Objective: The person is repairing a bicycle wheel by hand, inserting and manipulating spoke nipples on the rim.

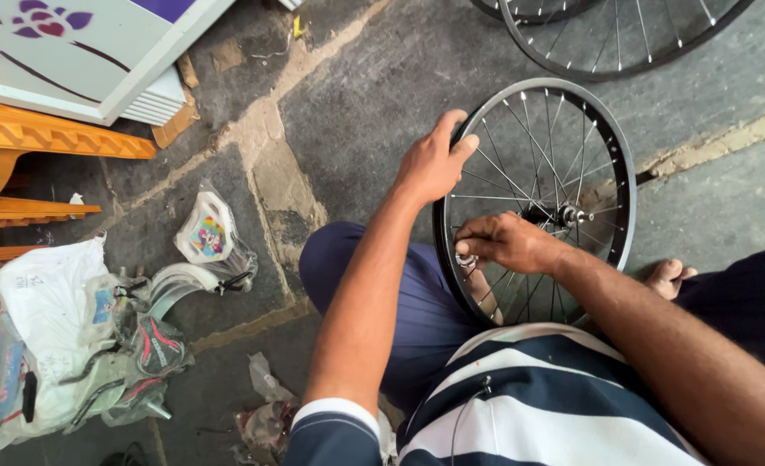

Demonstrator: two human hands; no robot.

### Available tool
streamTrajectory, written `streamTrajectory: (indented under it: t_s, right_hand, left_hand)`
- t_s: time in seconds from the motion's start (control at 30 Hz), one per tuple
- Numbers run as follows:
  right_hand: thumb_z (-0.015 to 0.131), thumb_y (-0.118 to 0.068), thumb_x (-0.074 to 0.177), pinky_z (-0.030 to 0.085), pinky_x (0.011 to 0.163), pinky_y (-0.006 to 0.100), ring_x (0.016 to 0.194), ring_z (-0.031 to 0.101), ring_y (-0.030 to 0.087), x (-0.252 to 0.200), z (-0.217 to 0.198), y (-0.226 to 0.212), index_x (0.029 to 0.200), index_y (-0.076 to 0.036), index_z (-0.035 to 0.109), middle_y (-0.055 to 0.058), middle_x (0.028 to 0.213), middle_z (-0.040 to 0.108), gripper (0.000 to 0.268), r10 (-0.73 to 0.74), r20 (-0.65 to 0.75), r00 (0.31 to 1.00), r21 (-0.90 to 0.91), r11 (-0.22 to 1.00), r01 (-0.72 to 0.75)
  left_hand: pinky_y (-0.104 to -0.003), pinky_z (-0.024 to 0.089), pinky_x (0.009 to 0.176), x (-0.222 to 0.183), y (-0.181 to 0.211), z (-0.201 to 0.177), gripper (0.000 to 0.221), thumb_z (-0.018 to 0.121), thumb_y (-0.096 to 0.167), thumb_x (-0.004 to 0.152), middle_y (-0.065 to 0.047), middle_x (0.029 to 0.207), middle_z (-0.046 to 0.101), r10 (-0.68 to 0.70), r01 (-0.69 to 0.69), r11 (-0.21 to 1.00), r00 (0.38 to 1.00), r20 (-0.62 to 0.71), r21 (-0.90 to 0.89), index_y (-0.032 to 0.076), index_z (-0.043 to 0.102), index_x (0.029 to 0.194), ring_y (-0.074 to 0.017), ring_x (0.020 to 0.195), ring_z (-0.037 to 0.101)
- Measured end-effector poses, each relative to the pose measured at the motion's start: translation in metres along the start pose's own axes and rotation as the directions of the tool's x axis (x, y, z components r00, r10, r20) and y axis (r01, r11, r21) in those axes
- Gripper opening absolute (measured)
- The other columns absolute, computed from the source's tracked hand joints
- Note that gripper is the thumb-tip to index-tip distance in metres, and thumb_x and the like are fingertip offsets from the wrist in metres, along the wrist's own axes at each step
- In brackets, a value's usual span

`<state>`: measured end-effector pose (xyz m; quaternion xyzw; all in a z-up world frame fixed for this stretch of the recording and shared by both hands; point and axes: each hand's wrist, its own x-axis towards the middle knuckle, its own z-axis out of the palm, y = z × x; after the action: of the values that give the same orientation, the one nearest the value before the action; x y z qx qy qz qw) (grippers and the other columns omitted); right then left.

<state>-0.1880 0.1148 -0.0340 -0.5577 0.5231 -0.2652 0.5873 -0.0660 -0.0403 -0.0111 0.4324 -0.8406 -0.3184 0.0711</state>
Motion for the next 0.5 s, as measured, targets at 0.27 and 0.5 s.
streamTrajectory:
  t_s: [0.27, 0.5]
  right_hand:
    - [0.082, -0.020, 0.079, 0.062, 0.080, 0.035, 0.089, 0.078, 0.021, -0.027, -0.024, -0.023, 0.099, -0.009, 0.077, 0.007, 0.099, 0.080, 0.024, -0.155, -0.091, 0.984, -0.126, 0.982, 0.143]
    - [0.082, -0.014, 0.077, 0.060, 0.079, 0.037, 0.093, 0.075, 0.029, -0.011, -0.002, -0.025, 0.101, -0.008, 0.077, 0.009, 0.115, 0.076, 0.024, -0.425, -0.268, 0.864, -0.342, 0.881, 0.327]
  left_hand:
    - [-0.048, 0.052, 0.096, -0.041, 0.005, -0.033, 0.060, 0.058, 0.043, 0.097, -0.024, 0.126, 0.069, -0.076, 0.080, 0.996, 0.992, 0.097, -0.031, 0.014, 0.048, 0.149, -0.0439, 0.116, 0.065]
    - [-0.048, 0.052, 0.099, -0.080, -0.019, -0.024, 0.058, 0.056, 0.041, 0.101, -0.025, 0.131, 0.067, -0.054, 0.052, 0.996, 0.998, -0.032, -0.078, 0.005, 0.051, 0.147, -0.0448, 0.120, 0.064]
